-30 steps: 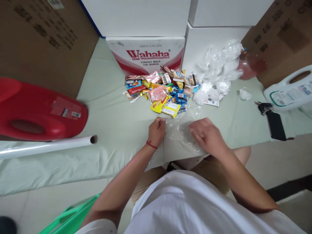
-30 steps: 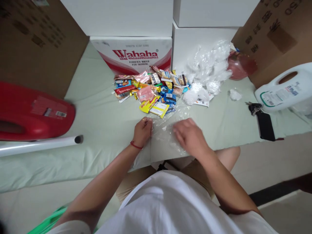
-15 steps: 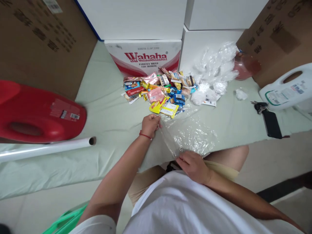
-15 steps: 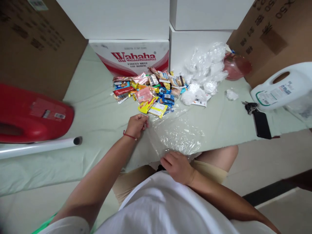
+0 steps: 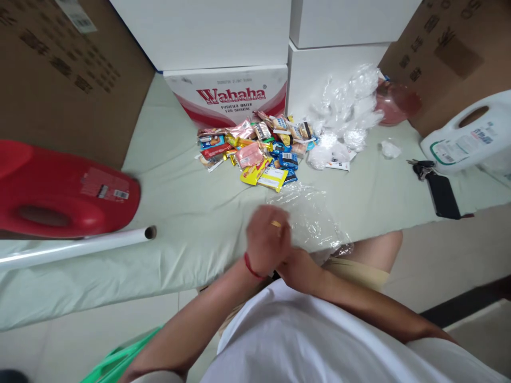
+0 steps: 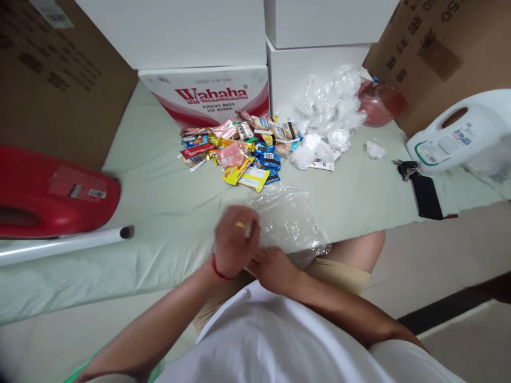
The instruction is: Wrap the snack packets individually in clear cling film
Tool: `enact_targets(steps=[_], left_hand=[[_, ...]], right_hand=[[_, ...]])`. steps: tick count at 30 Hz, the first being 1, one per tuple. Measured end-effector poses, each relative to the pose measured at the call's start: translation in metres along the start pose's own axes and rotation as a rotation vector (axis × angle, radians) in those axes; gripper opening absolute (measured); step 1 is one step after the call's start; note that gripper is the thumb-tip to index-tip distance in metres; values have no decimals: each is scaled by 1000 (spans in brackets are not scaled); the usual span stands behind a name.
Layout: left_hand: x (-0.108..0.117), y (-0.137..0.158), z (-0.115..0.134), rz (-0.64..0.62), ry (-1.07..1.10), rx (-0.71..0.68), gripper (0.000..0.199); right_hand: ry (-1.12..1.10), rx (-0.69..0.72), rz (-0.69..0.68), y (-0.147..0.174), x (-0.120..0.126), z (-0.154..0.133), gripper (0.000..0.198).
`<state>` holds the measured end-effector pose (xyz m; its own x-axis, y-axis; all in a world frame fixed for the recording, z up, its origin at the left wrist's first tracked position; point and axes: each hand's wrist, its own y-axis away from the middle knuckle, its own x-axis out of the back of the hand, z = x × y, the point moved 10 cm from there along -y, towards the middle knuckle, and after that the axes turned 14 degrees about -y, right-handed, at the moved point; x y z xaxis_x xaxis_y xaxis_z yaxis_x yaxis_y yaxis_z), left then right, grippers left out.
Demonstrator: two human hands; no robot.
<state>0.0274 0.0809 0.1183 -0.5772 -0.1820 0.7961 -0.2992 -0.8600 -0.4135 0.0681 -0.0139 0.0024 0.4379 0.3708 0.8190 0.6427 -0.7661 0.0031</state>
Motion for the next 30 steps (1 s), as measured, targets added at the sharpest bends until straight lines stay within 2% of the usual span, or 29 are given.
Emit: enact_targets(steps=[1,3,4,6,9,12,16,18,20,24,27,30], left_hand=[[-15,7,23,-122,10,-115,15],[-35,14,37,-231,-23,-136,13],[-41,14,31,-234,-41,-76,10],[-47,11,2,-187,-61,121,6],[-57,15,-40,-182,-56,366,33],[-69,24,-56,-233,-30,447,60],[-63,28,-63,-115,52,456,64],[-60,30,-78,-67,130,525,59],[-62,35,-100,-55,254,658,49],[-74,44,-132,-2,699,922,44],[-79,46,-136,37,939,1017,45],[-77,42,-133,18,929,1037,58]], right_hand=[[-8,-28,-21,-2,-3,4,20],[-8,-60,-40,-6,-4,7,24],[-5,-63,-50,-7,-3,8,24],[-13,-66,-72,-8,1,7,25],[-40,-83,-87,-7,9,4,28],[-44,-69,-106,-6,12,-3,32],[-51,-43,-138,-3,9,-8,29],[-51,-31,-104,-1,11,-8,24],[-37,-13,-47,1,14,-6,22],[-45,0,35,2,17,-1,28],[-68,-10,47,1,16,2,29],[-85,-10,36,0,15,3,31]])
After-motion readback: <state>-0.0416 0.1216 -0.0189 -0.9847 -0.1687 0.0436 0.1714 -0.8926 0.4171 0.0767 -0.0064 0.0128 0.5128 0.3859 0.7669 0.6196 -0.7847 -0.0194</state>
